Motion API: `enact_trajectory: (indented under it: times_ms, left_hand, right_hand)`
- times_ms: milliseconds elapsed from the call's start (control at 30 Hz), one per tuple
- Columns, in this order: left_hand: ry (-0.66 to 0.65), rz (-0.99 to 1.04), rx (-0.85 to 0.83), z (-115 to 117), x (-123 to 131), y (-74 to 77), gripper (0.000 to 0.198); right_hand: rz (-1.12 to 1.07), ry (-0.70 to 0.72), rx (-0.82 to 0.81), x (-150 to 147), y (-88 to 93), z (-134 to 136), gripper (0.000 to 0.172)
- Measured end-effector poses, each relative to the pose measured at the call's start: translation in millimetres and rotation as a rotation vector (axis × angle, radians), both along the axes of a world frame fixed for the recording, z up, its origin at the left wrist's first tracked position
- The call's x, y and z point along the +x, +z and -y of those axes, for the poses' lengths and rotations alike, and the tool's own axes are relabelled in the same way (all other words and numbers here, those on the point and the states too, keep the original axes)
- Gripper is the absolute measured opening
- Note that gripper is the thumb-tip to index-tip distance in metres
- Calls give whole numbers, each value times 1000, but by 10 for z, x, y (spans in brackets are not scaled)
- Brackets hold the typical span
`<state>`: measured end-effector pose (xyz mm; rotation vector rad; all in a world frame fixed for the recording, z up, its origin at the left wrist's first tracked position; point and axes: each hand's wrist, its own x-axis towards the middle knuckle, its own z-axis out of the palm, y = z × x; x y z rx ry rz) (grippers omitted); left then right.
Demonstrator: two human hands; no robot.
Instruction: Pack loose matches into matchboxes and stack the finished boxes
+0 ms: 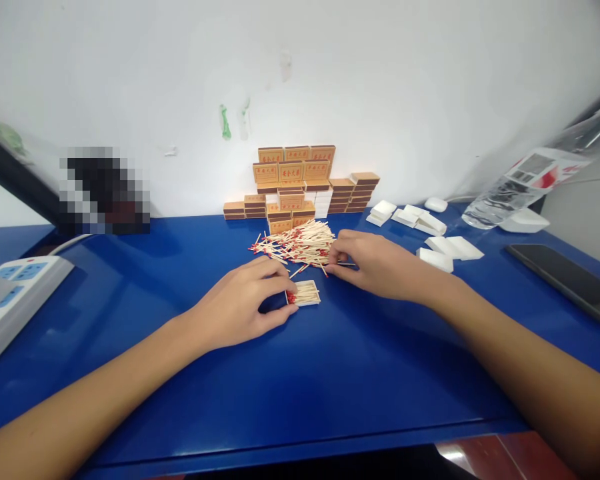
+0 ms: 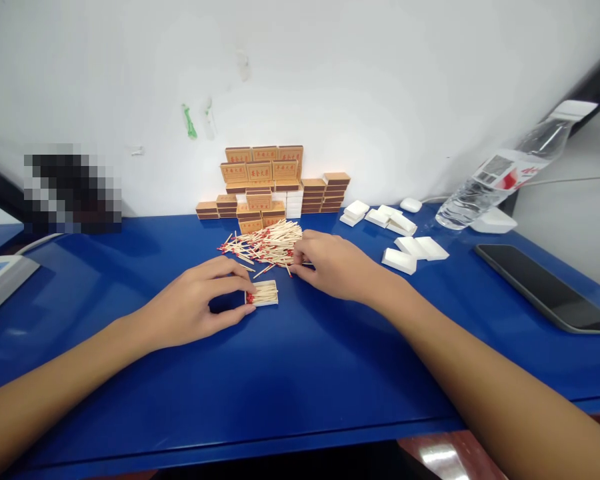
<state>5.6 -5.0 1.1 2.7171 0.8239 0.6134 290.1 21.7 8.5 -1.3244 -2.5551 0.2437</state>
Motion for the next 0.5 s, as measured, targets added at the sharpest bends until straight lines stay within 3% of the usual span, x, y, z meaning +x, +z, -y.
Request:
enact_trajectory:
  times_ms: [167,300,500]
  left_hand:
    - [-14,-5,15,8,-9,-1,17]
    - [-25,30,27,23,0,-3,15]
    - [-54,50,39,32,10,2,13]
  right_hand:
    - [-67,53,0,-49,-11,26,10]
    - [-86,146,-12,-42,-42,0,18]
    - [-85,140,-13,-76,-75,1,14]
